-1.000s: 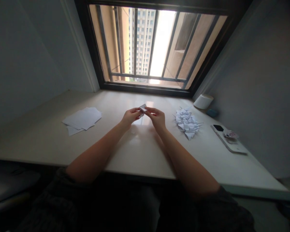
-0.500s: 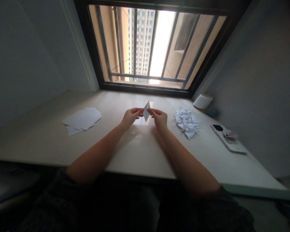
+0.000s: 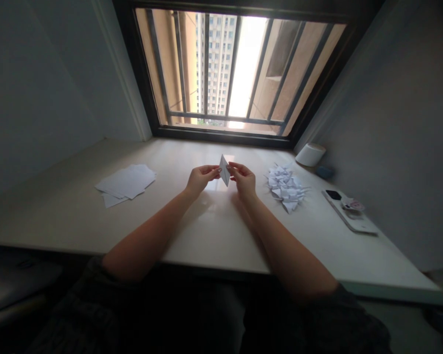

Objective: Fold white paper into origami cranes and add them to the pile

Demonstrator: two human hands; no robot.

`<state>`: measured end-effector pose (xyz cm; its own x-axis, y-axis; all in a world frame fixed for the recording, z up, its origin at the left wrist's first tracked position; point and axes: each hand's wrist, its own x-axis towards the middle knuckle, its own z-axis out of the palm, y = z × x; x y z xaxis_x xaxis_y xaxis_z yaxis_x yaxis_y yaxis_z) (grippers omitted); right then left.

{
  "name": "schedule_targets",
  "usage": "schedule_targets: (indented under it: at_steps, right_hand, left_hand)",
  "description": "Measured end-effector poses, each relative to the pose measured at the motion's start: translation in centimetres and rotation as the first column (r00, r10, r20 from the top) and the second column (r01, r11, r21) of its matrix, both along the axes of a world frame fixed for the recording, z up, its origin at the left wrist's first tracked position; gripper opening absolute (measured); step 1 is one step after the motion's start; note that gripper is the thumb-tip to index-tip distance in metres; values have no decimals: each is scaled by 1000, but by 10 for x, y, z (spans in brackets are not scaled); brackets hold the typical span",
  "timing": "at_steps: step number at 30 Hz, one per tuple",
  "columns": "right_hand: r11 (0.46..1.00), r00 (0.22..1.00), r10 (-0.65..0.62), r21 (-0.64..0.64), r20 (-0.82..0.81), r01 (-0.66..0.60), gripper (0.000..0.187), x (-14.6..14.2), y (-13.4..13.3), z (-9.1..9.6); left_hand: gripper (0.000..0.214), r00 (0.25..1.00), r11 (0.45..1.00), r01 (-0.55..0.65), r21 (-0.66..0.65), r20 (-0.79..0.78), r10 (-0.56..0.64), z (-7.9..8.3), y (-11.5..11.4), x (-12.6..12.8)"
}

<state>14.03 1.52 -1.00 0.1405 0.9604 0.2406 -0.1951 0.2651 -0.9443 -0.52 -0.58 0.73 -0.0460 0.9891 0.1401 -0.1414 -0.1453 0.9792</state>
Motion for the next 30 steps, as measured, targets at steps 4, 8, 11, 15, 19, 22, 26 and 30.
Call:
schedule_targets:
  at_steps: [4, 8, 11, 15, 19, 22, 26, 30]
  right_hand:
    - [999, 993, -9, 53, 120, 3, 34, 0, -2, 1]
    - [994, 956, -53, 108, 290, 23, 30, 0, -3, 2]
    - [984, 920, -95, 175, 381, 29, 26, 0, -6, 4]
    - [975, 890, -89, 224, 448, -15, 24, 0, -10, 8]
    - [974, 872, -78, 225, 482, -37, 23, 0, -12, 9]
    - [980, 878, -59, 196, 475, -40, 24, 0, -12, 8]
    - [992, 942, -4, 120, 335, -39, 42, -1, -9, 7]
    - [998, 979, 63, 13, 194, -67, 46, -4, -7, 6]
  left_hand:
    - [42, 993, 1000, 21, -4, -120, -22, -1, 0, -1]
    - [39, 982, 1000, -4, 22, -187, 8, -4, 0, -1]
    - [39, 979, 1000, -20, 19, -202, 24, -5, 0, -2]
    - [39, 979, 999, -44, 10, -199, 46, -5, 0, -4]
    - [41, 980, 998, -57, -4, -193, 55, -5, 1, -5]
    - [41, 985, 999, -43, -23, -170, 39, -4, 1, -5]
    - [40, 993, 997, -38, -75, -119, 29, -2, -1, -5]
    - [37, 996, 992, -70, -101, -60, 64, 1, -2, -5]
